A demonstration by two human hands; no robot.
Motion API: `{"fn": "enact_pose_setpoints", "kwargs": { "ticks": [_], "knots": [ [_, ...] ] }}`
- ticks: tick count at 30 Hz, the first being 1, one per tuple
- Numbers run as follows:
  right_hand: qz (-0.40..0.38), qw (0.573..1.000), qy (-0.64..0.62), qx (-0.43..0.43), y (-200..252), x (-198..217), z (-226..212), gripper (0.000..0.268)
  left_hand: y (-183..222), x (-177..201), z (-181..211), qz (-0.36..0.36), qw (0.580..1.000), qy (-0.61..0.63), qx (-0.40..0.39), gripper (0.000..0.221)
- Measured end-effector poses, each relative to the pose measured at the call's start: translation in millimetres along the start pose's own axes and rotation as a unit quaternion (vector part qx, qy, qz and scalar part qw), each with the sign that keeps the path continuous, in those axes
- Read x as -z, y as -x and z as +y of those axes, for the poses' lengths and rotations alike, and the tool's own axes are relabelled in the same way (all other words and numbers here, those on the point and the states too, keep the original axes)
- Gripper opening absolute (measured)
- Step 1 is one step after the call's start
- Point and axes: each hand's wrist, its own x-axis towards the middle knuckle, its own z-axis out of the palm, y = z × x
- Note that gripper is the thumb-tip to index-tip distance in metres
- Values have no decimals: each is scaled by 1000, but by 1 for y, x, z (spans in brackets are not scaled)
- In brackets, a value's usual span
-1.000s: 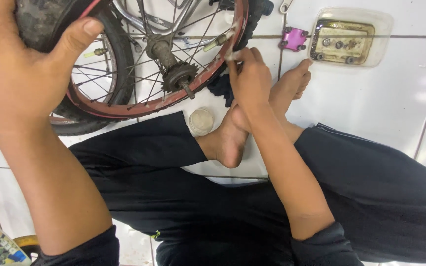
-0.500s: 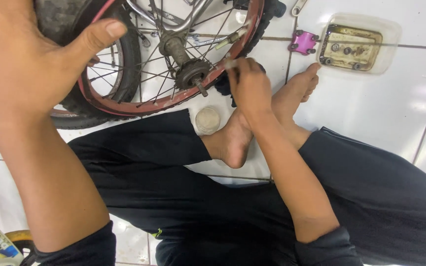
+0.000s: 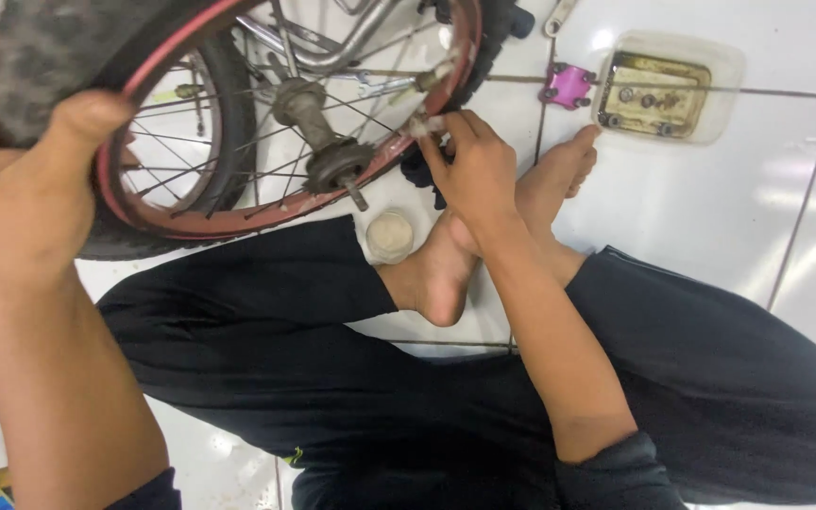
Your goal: Cleaning and lubricating the hub and spokes of a bicycle wheel using a small brush and a cloth.
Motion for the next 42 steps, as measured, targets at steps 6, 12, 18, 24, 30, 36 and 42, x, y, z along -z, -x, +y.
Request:
{"fn": "enact_pose_setpoints", "kwargs": {
  "ticks": [6, 12, 18, 24, 30, 36, 42],
  "knots": [
    [42, 999, -32, 3, -7, 6, -7, 15, 24, 8, -23, 62, 997, 9, 33, 48],
    [28, 999, -39, 10, -7, 4, -10, 15, 20, 5, -31, 75, 996, 43, 4, 47],
    [-60, 994, -91, 27, 23, -12, -45, 18, 11, -3, -27, 84, 994, 67, -16, 34],
    [-92, 976, -195, 38, 32, -29, -132, 12, 0, -13, -12, 82, 994, 33, -58, 44],
    [-29, 943, -331, -17, 29, -55, -177, 25, -9, -22, 10, 89, 994, -3, -65, 39],
    [-62, 952, -298, 20, 33, -70, -162, 19, -15, -23, 10, 91, 992, -1, -83, 28],
    [-78, 985, -155, 11, 50, -71, -133, 12, -9, -20, 10, 82, 994, -18, -72, 31]
  ]
}}
